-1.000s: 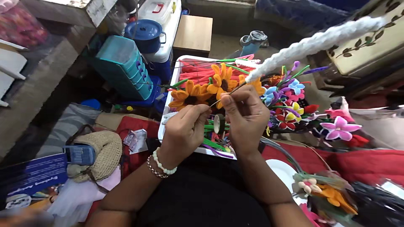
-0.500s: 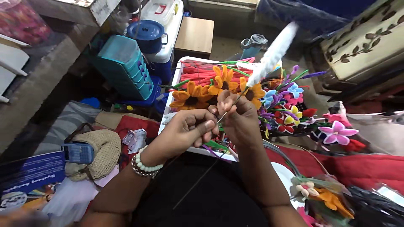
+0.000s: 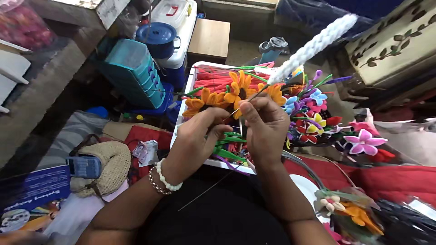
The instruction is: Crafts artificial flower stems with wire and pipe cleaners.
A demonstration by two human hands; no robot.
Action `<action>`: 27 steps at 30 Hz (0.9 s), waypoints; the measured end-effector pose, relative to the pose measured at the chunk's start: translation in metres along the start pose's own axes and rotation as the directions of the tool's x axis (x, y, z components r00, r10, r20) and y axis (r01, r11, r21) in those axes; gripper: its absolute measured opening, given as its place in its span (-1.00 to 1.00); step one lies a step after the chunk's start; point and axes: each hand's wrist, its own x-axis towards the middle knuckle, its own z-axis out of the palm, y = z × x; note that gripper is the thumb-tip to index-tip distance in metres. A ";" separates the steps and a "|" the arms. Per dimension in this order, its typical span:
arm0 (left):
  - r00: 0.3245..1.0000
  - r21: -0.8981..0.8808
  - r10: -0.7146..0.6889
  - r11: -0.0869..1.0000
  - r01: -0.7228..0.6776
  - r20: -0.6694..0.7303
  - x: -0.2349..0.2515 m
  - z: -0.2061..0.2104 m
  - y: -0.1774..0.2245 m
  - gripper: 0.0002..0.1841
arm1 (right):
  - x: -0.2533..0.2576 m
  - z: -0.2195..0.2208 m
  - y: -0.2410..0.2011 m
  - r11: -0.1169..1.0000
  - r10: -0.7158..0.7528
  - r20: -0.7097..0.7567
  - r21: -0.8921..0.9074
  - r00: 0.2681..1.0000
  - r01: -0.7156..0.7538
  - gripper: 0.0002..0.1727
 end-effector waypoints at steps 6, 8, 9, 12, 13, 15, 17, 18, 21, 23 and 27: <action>0.990 -0.031 0.010 0.999 -0.014 -0.144 -0.002 0.003 -0.001 -0.88 | 0.002 0.003 -0.001 1.000 0.006 0.122 0.020 0.992 -0.009 -0.96; 0.991 -0.177 -0.055 0.984 0.033 -0.122 -0.001 0.004 -0.002 -0.90 | 0.002 0.001 0.001 0.991 0.064 0.179 0.104 0.982 -0.083 -0.96; 0.991 -0.224 -0.085 0.973 0.061 -0.100 -0.001 0.003 -0.002 -0.90 | 0.003 0.001 0.003 0.982 0.087 0.207 0.149 0.974 -0.120 -0.95; 0.982 -0.403 -0.186 0.897 0.180 0.025 0.000 0.002 -0.001 -0.87 | 0.005 0.000 0.008 0.956 0.102 0.284 0.236 0.953 -0.172 -0.96; 0.972 -0.499 -0.213 0.834 0.234 0.099 0.000 0.001 -0.001 -0.85 | 0.006 0.000 0.009 0.949 0.094 0.310 0.259 0.946 -0.179 -0.95; 0.926 -0.728 -0.247 0.572 0.377 0.285 0.000 0.001 -0.004 -0.83 | 0.008 -0.001 0.010 0.931 0.080 0.357 0.306 0.931 -0.197 -0.92; 0.856 -0.822 -0.205 0.246 0.514 0.474 0.000 0.003 -0.009 -0.81 | 0.010 -0.002 0.010 0.920 0.084 0.388 0.323 0.918 -0.221 -0.90; 0.835 -0.822 -0.168 0.158 0.548 0.524 0.000 0.004 -0.011 -0.80 | 0.009 -0.002 0.010 0.923 0.086 0.388 0.315 0.918 -0.220 -0.90; 0.893 -0.762 -0.176 0.470 0.446 0.414 0.000 0.005 -0.016 -0.79 | 0.007 -0.002 0.006 0.978 0.054 0.286 0.177 0.957 -0.108 -0.96; 0.966 -0.443 -0.145 0.867 0.229 0.216 -0.001 0.004 -0.015 -0.83 | 0.005 -0.002 0.004 0.999 0.020 0.193 0.029 0.981 -0.026 -0.97; 0.999 0.015 0.039 0.999 -0.038 -0.036 -0.010 0.009 -0.014 -0.79 | 0.003 0.000 0.001 0.990 -0.032 0.130 -0.133 0.991 0.049 -0.95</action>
